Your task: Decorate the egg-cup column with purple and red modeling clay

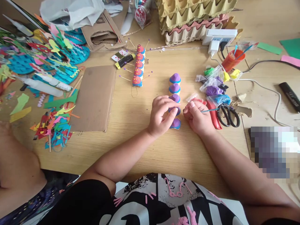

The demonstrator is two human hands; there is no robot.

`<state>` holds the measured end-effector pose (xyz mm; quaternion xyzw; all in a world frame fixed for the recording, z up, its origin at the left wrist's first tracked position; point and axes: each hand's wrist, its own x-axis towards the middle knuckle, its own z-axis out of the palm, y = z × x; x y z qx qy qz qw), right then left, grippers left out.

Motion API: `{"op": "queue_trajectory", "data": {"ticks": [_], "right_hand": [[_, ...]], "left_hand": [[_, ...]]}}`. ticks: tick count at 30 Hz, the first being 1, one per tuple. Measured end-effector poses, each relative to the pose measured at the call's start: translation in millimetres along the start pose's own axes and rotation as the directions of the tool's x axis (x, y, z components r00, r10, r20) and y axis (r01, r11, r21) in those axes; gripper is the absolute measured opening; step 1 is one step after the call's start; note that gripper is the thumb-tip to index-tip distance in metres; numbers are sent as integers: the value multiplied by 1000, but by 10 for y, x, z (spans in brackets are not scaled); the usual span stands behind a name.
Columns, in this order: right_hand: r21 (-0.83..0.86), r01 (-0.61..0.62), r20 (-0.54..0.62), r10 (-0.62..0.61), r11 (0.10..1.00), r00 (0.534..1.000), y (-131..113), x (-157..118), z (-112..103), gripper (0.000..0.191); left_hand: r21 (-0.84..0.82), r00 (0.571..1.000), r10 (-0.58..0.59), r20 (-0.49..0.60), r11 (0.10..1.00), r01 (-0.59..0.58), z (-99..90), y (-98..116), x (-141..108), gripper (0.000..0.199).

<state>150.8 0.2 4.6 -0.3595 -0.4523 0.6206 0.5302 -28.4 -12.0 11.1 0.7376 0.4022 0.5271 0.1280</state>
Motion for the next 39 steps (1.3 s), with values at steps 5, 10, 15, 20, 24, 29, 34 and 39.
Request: {"op": "queue_trajectory", "data": {"ticks": [5,10,15,20,24,29,34,39], "right_hand": [[-98,16,24,-14,995,1000,-10,-26,34,52],[-159,55,44,-48,986,998,-42,-25,52,56],[-234,90,73,-75,968,994,-104,-32,80,58],[-263,110,122,-80,959,989,-109,-42,73,58],[-181,116,124,-95,976,988,-76,-37,52,52],[-162,79,103,-62,984,993,-126,-49,96,39],[-62,97,111,-90,993,990,-146,-48,117,32],[-25,84,126,-80,996,989,-137,-27,75,35]], "left_hand": [[-22,1000,28,1,999,-28,8,-2,-5,16],[22,999,26,33,999,-27,9,-5,-3,17],[18,999,52,14,998,-53,9,2,-5,15],[58,999,47,7,997,-47,2,-6,-7,19],[56,999,33,-21,998,-32,1,-27,-2,18],[83,1000,3,-15,997,-1,-2,-58,-17,18],[32,1000,24,-7,999,-24,-12,-49,-25,18],[-3,999,27,-32,1000,-27,-2,-52,-9,17]]}}
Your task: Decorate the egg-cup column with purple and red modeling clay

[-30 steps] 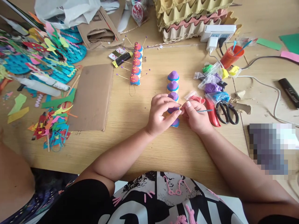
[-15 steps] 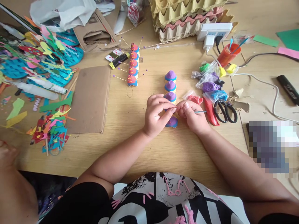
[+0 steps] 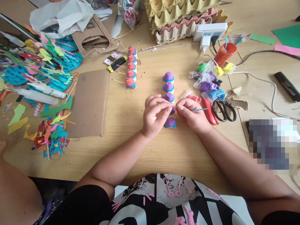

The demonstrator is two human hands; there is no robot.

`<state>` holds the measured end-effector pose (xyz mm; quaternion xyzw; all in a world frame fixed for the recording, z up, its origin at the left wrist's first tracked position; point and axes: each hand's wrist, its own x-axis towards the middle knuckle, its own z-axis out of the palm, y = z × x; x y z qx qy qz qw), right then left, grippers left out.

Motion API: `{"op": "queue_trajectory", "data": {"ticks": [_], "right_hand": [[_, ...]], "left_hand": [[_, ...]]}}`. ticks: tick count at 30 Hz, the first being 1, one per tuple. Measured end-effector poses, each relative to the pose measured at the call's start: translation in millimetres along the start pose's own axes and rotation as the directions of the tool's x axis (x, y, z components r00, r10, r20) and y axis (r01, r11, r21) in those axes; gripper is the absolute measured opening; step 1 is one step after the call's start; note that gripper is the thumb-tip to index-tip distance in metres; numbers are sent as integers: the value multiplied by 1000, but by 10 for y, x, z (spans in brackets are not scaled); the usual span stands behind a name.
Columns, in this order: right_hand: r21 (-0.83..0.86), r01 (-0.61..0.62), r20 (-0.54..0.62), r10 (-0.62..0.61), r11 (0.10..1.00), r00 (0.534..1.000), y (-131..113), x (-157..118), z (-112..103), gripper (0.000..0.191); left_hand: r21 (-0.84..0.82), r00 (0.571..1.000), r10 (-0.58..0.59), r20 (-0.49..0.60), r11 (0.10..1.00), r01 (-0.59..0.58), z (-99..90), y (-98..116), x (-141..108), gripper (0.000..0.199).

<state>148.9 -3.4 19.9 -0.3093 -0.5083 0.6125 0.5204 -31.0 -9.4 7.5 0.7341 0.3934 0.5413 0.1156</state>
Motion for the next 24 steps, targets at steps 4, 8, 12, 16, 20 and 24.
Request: {"op": "queue_trajectory", "data": {"ticks": [4,8,12,16,20,24], "right_hand": [[-32,-37,21,38,999,999,-12,9,-11,41],[-22,-26,42,27,999,999,-10,13,-14,39],[-32,-26,36,27,999,999,-11,9,-12,37],[-47,-50,15,50,998,999,-17,3,-6,39],[-18,-40,21,41,999,999,-14,3,0,38],[-12,-35,35,36,999,999,-17,3,7,37]], "left_hand": [[-31,1000,-3,2,1000,3,11,-14,5,13],[0,999,-45,29,999,45,13,-9,2,22],[-27,999,-33,24,999,33,6,1,1,18],[32,998,-32,60,999,31,-2,-2,1,25],[31,998,-21,62,999,19,-2,-5,-1,23],[31,999,-13,50,999,12,-2,-1,-2,20]]}}
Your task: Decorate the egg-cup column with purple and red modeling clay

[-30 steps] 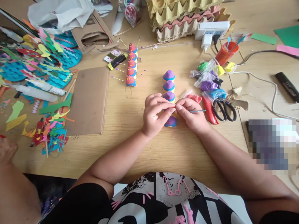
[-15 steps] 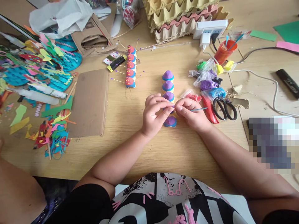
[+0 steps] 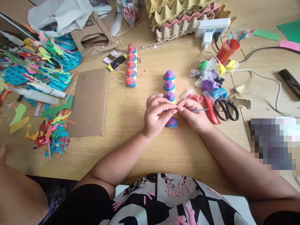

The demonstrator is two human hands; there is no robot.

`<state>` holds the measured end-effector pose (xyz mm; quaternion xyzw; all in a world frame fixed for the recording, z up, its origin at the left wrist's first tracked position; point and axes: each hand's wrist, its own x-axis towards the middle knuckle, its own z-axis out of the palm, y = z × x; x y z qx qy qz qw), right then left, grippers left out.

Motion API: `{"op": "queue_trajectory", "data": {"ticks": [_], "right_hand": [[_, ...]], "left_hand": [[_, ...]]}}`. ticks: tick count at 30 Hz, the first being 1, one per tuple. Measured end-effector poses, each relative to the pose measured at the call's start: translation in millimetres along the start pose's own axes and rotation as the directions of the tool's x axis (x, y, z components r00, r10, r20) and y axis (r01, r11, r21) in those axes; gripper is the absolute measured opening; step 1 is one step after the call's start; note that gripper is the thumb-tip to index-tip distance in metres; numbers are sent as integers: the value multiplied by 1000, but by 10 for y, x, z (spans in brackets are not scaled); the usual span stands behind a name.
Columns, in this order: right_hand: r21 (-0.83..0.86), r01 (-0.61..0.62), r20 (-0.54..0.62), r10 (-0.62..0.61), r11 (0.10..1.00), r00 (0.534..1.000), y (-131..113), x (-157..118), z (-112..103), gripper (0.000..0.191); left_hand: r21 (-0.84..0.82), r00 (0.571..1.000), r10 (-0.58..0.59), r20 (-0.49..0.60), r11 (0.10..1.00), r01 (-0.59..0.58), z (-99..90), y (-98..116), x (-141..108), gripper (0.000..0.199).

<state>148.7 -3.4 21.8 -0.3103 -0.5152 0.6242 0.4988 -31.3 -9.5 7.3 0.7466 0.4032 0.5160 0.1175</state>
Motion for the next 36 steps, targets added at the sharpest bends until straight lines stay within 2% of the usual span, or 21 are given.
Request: {"op": "queue_trajectory", "data": {"ticks": [5,12,17,23,30,36], "right_hand": [[-45,-6,3,7,999,1000,-3,-3,-4,38],[-63,4,8,-3,998,1000,28,-16,-27,36],[-62,24,-14,-25,998,1000,45,-14,-42,31],[-63,15,-16,-16,998,1000,7,-5,-15,35],[-62,26,10,-25,998,1000,9,-7,-16,34],[-75,37,-2,-37,997,999,31,-10,-26,35]], "left_hand": [[46,1000,-3,18,999,2,-5,-3,0,24],[-18,1000,12,-21,1000,-13,-2,-5,2,15],[-9,1000,4,-28,1000,-4,3,-1,-2,17],[10,1000,-9,-30,1000,9,9,-3,-2,20],[-44,997,37,-71,998,-41,11,0,7,5],[-43,996,54,-64,997,-57,11,12,7,5]]}}
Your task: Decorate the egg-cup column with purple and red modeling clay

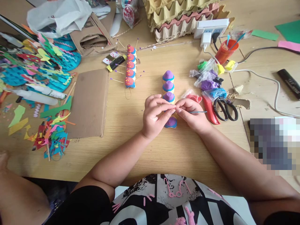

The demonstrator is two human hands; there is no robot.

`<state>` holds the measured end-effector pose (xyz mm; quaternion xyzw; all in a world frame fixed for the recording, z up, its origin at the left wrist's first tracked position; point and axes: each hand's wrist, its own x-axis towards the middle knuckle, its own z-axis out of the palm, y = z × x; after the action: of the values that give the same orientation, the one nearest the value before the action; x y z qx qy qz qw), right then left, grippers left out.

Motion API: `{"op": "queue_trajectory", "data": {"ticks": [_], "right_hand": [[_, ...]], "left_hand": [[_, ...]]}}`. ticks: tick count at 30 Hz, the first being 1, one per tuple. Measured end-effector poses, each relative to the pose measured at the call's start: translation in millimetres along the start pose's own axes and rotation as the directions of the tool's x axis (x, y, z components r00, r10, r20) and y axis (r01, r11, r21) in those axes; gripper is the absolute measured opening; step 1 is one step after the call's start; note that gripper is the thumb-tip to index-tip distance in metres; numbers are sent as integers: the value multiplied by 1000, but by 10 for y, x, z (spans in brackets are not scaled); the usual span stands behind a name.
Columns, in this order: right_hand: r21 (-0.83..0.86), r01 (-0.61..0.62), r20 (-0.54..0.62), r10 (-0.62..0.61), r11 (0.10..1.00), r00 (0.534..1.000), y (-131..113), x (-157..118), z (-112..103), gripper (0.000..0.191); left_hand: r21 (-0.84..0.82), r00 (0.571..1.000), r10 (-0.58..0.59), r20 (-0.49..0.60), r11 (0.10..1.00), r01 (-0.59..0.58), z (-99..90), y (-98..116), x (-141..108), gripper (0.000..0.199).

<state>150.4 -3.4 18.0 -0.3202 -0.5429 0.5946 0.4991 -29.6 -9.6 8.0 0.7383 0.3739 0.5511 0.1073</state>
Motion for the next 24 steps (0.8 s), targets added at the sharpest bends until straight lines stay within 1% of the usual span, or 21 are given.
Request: {"op": "queue_trajectory", "data": {"ticks": [5,8,11,15,20,24], "right_hand": [[-3,5,-25,-5,1000,1000,-8,3,4,35],[-14,-2,-36,2,1000,999,-16,7,9,37],[-6,7,-30,-7,1000,1000,-19,9,13,36],[21,36,-29,-35,999,999,-10,8,13,32],[13,27,-32,-27,1000,999,-11,6,15,34],[12,29,-29,-29,1000,999,-13,4,18,33]], "left_hand": [[13,1000,7,24,1000,-8,-11,21,6,9],[40,1000,19,14,999,-20,-18,24,10,10],[49,999,33,-3,998,-33,-25,26,12,10],[66,999,41,13,997,-41,-36,34,12,9],[130,998,48,28,990,-51,-41,36,11,9],[131,999,48,24,990,-51,-37,32,6,9]]}}
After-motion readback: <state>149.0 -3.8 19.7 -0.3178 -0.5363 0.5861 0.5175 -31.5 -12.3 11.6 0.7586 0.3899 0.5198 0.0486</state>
